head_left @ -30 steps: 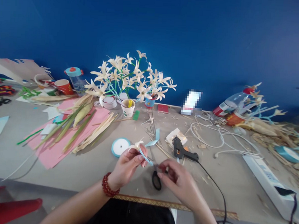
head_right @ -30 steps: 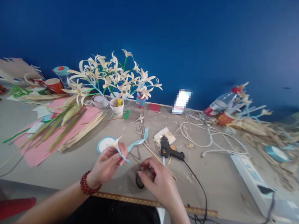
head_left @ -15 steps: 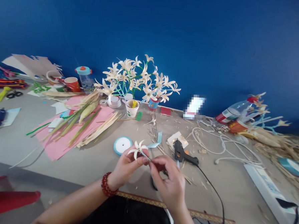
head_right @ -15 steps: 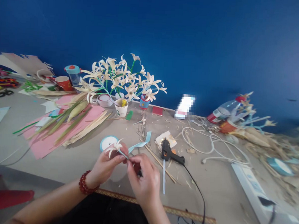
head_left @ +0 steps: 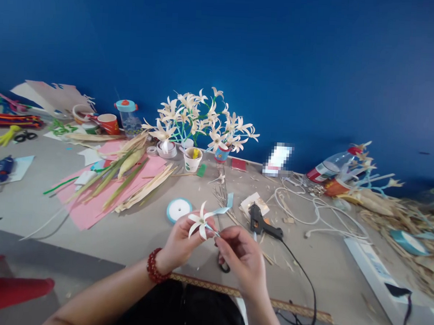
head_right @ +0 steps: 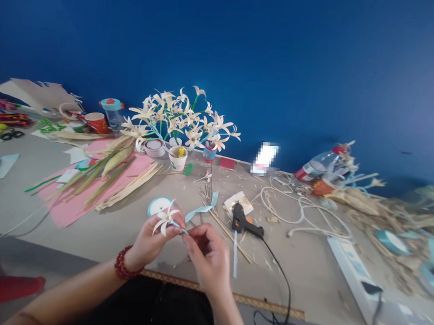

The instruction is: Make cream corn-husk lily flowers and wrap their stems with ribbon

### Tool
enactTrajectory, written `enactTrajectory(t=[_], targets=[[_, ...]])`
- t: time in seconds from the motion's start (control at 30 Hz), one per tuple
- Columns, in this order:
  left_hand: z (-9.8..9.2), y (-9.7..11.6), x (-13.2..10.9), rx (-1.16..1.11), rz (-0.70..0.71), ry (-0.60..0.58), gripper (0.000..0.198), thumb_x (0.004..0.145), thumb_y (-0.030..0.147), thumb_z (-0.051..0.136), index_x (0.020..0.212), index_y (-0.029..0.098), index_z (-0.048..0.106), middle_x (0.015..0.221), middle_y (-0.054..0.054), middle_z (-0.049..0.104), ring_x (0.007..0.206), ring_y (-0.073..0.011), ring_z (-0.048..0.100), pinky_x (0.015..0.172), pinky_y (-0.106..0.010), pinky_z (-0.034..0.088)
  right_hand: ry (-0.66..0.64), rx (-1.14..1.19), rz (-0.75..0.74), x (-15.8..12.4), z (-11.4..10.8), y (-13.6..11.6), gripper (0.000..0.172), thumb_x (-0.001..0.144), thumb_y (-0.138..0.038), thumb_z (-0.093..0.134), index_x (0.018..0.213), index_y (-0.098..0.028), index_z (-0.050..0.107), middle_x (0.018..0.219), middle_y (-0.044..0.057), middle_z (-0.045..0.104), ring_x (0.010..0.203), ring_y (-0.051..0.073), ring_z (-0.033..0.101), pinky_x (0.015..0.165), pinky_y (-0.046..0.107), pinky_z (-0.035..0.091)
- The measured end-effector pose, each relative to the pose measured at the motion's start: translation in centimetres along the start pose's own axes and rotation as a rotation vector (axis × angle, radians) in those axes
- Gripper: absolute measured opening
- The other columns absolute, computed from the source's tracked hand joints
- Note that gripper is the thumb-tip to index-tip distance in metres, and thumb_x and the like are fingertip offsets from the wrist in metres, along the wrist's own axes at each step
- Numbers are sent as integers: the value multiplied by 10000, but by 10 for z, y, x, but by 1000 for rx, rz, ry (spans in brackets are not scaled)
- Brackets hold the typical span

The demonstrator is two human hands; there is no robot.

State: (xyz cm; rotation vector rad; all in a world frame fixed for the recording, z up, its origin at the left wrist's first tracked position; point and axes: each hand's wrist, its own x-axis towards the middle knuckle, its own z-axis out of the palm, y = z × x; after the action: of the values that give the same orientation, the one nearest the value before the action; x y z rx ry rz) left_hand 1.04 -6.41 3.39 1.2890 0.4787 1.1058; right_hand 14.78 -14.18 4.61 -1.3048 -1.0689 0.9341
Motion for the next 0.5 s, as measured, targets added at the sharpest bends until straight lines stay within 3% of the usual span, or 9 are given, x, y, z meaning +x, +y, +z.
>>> enactTrajectory(t=[0.2, 0.4, 0.5], targets=[[-2, 3, 1, 98, 46, -9, 112, 852, 263, 677, 802, 164, 693, 805, -42, 604, 767, -165, 561, 711, -272, 452, -30, 148, 84, 3, 1, -6, 288, 805, -419, 745, 737, -175, 607, 591, -27, 575, 441, 84, 513, 426, 203, 467], [-5, 5, 8, 151, 41, -15, 169, 852, 311, 671, 778, 161, 688, 803, -52, 614, 761, -178, 567, 708, -281, 455, -39, 192, 142, 7, -1, -12, 257, 752, -368, 802, 846, -188, 643, 603, -44, 583, 466, 97, 539, 464, 220, 483], [-6, 7, 13, 193, 64, -25, 167, 849, 312, 673, 776, 163, 691, 790, -54, 620, 757, -182, 572, 708, -284, 455, -71, 174, 129, 10, -3, -15, 219, 790, -364, 770, 810, -188, 640, 581, -45, 578, 470, 96, 545, 478, 217, 489]])
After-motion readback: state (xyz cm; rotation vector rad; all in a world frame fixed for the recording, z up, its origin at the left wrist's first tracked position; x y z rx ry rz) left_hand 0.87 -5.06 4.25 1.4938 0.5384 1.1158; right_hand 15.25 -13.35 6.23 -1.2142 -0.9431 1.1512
